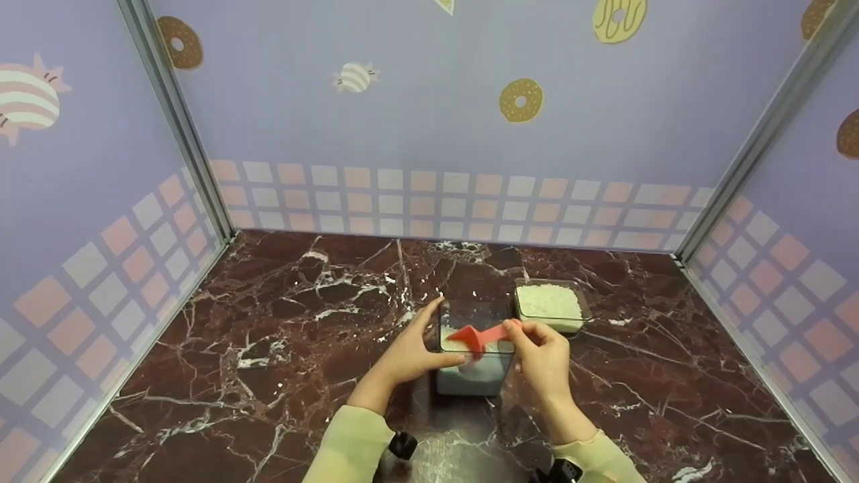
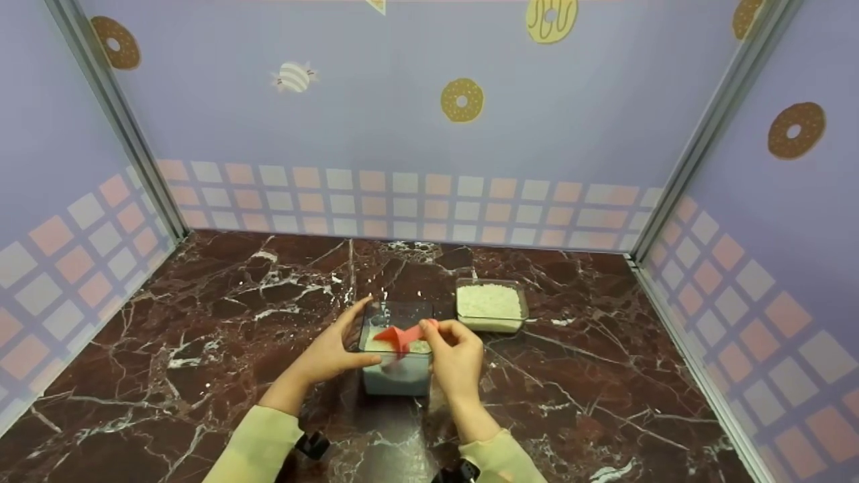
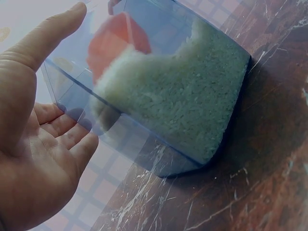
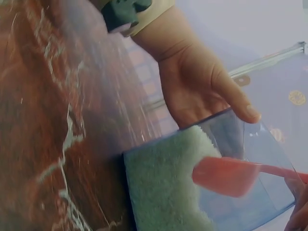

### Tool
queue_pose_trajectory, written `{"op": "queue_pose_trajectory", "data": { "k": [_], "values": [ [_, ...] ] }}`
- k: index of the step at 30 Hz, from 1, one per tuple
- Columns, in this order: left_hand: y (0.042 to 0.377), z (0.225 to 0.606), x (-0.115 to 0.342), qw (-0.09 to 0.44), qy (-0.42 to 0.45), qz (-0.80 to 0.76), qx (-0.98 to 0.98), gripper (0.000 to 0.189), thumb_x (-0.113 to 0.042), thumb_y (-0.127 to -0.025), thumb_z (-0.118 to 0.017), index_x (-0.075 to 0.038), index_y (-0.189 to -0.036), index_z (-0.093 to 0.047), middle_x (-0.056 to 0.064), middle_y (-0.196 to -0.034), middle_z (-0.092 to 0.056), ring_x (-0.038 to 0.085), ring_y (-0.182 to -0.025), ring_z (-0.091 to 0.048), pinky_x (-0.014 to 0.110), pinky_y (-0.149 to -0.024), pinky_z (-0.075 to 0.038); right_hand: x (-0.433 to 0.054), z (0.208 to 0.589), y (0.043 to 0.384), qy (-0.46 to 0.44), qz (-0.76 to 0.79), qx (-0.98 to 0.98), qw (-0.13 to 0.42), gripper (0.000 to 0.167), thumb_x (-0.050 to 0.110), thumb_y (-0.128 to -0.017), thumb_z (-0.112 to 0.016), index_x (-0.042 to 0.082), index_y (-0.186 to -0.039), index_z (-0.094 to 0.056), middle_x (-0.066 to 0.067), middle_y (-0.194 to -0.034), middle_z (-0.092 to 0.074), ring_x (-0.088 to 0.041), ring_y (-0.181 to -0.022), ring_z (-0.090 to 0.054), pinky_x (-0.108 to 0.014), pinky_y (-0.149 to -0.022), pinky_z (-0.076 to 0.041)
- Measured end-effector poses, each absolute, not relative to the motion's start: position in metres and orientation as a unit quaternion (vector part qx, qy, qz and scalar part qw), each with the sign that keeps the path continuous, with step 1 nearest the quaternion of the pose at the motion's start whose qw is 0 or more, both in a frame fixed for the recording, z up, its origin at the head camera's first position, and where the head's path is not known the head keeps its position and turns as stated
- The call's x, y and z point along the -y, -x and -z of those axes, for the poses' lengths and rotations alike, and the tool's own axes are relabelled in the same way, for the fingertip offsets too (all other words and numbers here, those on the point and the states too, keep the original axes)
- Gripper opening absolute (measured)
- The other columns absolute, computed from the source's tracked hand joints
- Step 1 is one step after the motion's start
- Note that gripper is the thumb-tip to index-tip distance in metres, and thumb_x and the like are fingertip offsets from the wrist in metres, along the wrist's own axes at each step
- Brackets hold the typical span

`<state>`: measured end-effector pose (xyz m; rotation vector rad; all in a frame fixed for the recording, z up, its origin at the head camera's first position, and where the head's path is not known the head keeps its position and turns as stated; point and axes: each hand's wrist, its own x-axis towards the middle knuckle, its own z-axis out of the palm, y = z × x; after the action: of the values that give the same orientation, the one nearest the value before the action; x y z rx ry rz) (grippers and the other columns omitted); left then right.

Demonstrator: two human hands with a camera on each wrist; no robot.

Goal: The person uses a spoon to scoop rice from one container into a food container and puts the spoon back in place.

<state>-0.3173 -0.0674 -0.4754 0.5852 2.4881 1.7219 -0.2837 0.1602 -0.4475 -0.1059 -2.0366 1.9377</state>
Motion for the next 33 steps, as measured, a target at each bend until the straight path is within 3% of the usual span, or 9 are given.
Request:
{"op": "queue_pose_trajectory", "data": {
  "k": [8,17,27,33],
  "values": [
    [0.317,0.476,0.067,0.035,-0.188,-0.560,-0.806,0.114,-0.041,-0.075,-0.090,-0.014,-0.164,-0.024,0.016,-0.168,-0.028,0.042,-0.150,-0.038,0.060,-0.125,-0.030,-0.162,0.450,0.287,0.066,-0.768,0.628,0.110,0.017,0.010,-0.095,-0.074,0.004,-0.079,-0.070,0.001,-0.065,-0.070,-0.001,-0.038,-0.038,-0.014,-0.035,-0.028],
    [0.315,0.473,0.067,0.024,-0.185,-0.550,-0.814,0.114,-0.039,-0.073,-0.092,-0.017,-0.164,-0.026,0.015,-0.169,-0.029,0.041,-0.152,-0.035,0.062,-0.126,-0.026,-0.169,0.451,0.291,0.096,-0.824,0.555,0.054,0.029,0.018,-0.101,-0.066,0.015,-0.073,-0.067,0.007,-0.057,-0.060,0.000,-0.039,-0.035,-0.016,-0.038,-0.026],
    [0.316,0.474,0.067,0.037,-0.180,-0.553,-0.813,0.116,-0.040,-0.073,-0.092,-0.016,-0.165,-0.024,0.017,-0.170,-0.024,0.042,-0.154,-0.030,0.064,-0.126,-0.026,-0.179,0.456,0.299,0.117,-0.851,0.511,-0.020,0.030,0.027,-0.107,-0.057,0.021,-0.079,-0.068,0.014,-0.062,-0.066,0.004,-0.045,-0.034,-0.012,-0.044,-0.025],
    [0.315,0.473,0.067,0.032,-0.179,-0.551,-0.815,0.115,-0.038,-0.074,-0.092,-0.016,-0.164,-0.025,0.016,-0.170,-0.026,0.041,-0.154,-0.030,0.063,-0.126,-0.026,-0.185,0.457,0.301,0.118,-0.865,0.483,-0.063,0.039,0.032,-0.108,-0.053,0.021,-0.077,-0.075,0.014,-0.061,-0.068,0.004,-0.042,-0.035,-0.013,-0.045,-0.024]
  ]
}}
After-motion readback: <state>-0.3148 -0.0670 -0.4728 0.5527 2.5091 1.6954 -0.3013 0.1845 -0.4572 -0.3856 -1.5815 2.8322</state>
